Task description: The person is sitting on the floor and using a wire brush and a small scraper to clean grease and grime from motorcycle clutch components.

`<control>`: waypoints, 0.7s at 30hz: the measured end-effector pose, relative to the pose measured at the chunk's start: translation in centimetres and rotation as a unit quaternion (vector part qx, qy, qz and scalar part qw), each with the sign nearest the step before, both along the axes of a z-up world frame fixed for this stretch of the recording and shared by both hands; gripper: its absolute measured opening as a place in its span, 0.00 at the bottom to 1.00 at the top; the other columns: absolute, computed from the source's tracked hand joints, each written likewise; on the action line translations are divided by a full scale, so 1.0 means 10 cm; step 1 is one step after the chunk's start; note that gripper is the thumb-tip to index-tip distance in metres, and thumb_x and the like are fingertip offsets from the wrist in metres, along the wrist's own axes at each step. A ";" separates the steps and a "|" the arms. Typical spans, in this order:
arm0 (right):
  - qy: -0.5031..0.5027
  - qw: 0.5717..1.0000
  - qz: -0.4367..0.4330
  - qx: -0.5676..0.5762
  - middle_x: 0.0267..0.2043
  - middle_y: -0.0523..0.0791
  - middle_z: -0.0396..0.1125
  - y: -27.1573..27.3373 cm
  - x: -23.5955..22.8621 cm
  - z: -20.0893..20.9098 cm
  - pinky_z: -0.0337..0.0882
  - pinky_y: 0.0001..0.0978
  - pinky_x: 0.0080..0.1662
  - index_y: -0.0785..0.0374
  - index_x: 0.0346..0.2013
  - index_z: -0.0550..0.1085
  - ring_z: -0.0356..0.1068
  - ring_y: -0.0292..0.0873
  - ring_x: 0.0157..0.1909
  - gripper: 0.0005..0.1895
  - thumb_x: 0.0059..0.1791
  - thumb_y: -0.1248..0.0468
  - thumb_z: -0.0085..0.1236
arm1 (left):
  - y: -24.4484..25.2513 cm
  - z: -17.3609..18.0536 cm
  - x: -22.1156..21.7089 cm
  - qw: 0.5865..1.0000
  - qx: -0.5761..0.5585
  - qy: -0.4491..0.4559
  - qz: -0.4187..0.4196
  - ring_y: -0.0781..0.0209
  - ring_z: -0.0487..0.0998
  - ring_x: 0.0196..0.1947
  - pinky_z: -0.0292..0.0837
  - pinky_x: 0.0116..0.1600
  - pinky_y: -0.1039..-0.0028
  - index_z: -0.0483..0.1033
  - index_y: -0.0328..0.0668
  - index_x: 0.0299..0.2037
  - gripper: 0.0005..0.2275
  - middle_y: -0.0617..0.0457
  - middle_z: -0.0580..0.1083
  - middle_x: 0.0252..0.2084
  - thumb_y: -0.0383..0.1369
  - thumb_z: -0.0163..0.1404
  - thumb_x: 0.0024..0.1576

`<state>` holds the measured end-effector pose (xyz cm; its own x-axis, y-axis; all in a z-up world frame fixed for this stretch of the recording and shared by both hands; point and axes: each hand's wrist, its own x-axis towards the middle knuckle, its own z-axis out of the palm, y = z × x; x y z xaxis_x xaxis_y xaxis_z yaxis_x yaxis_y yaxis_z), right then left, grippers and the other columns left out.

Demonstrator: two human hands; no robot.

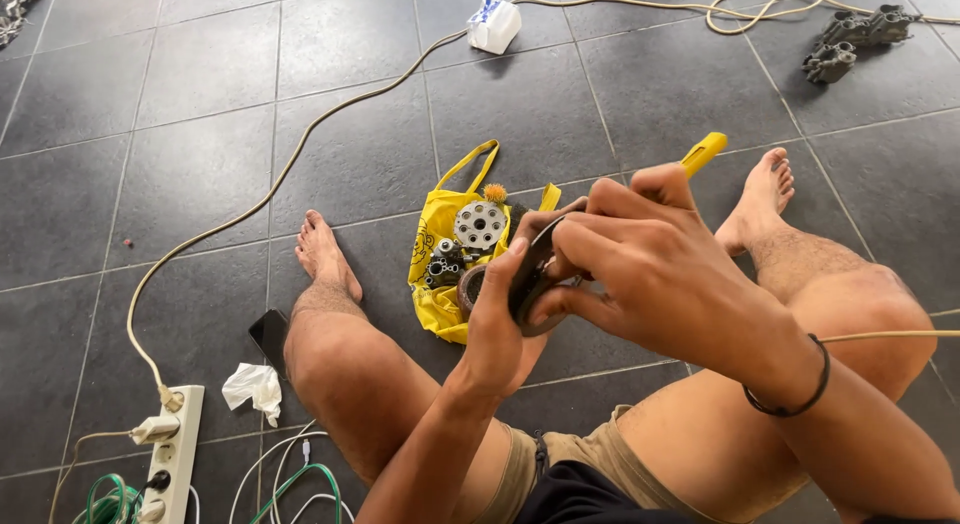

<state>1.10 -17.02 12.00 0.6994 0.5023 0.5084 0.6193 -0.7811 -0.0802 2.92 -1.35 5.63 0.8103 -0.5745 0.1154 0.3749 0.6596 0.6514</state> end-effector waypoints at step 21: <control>0.012 1.000 -0.008 0.016 0.26 0.35 0.66 -0.12 0.06 0.05 0.52 0.39 0.52 0.53 0.30 0.69 0.62 0.40 0.38 0.21 0.48 0.42 0.66 | 0.03 -0.09 -0.02 0.999 -0.026 0.030 0.007 0.57 0.74 0.44 0.71 0.48 0.62 0.66 0.37 0.55 0.16 0.46 0.72 0.46 0.41 0.38 0.65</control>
<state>1.67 -18.22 12.48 0.7199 0.4745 0.5066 0.6040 -0.7878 -0.1204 2.68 -1.07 4.73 0.8247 -0.5576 0.0948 0.4033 0.6972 0.5927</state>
